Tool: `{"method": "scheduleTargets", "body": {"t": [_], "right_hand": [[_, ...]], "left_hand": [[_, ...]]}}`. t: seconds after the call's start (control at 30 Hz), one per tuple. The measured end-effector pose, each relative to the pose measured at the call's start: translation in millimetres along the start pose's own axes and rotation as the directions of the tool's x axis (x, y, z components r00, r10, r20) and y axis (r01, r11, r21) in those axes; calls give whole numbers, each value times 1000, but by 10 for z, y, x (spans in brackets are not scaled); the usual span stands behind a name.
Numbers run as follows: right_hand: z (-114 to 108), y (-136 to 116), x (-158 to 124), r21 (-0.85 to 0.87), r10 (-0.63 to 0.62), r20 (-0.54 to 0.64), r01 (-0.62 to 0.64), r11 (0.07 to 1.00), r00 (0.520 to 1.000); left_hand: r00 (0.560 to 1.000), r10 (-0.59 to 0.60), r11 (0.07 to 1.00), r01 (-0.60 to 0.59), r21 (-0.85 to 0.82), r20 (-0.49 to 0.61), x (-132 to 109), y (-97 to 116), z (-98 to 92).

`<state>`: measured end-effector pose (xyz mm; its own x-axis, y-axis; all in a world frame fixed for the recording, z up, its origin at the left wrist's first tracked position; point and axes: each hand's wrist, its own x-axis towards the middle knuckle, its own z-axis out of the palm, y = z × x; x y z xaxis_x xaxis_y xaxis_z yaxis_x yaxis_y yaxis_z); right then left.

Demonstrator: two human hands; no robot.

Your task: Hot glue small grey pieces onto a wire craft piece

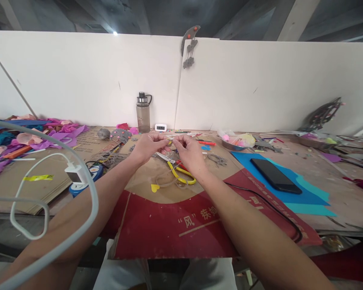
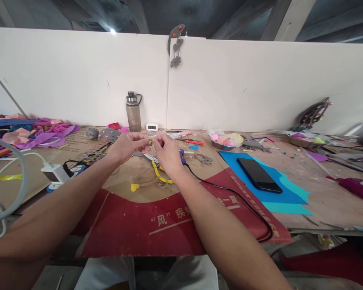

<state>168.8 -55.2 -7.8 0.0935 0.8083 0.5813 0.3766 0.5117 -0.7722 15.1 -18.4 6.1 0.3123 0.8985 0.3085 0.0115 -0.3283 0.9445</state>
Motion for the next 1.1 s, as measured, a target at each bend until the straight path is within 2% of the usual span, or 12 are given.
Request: {"method": "scheduleTargets", "body": {"t": [0.1,0.23,0.4,0.63,0.73,0.77,0.83,0.87,0.93,1.03,1.07,1.1], "right_hand": [[23,-26,-41,2,-23,72,23,1000,997],[8,-120,-99,-37,-35,208,44,998,978],[-85,-251,-133,8,-23,299,21,1000,954],[-89,-484,-250,30,-164,424,167,985,891],[-34,-604,-417,-7,-250,600,318,948,760],[-25,-625,-488,-41,-269,688,407,913,673],[-44,-641,-634,-44,-280,860,608,793,427],[-75,-644,-699,-27,-260,905,656,754,336],[-181,-656,-792,-51,-205,932,667,743,300],[-403,-685,-776,103,-269,938,564,820,219],[-476,-677,-722,136,-280,931,491,861,234],[-540,-645,-645,134,-267,921,412,901,285]], "left_hand": [[989,79,994,-69,85,-124,37,-47,-70],[926,158,987,-135,89,-342,125,-103,-232],[840,62,975,-167,-148,-539,209,-145,-452],[772,-66,895,-234,-380,-632,238,-238,-672],[766,-105,908,-187,-376,-634,250,-263,-707],[774,-109,918,-162,-362,-624,251,-262,-710],[803,-97,938,-124,-323,-589,247,-244,-697],[819,-85,946,-112,-304,-567,240,-228,-683],[849,-50,954,-115,-276,-525,221,-188,-642],[888,-51,952,-94,-290,-457,182,-132,-569],[894,-66,948,-82,-306,-444,169,-122,-546],[904,-74,944,-74,-323,-422,157,-115,-525]]}}
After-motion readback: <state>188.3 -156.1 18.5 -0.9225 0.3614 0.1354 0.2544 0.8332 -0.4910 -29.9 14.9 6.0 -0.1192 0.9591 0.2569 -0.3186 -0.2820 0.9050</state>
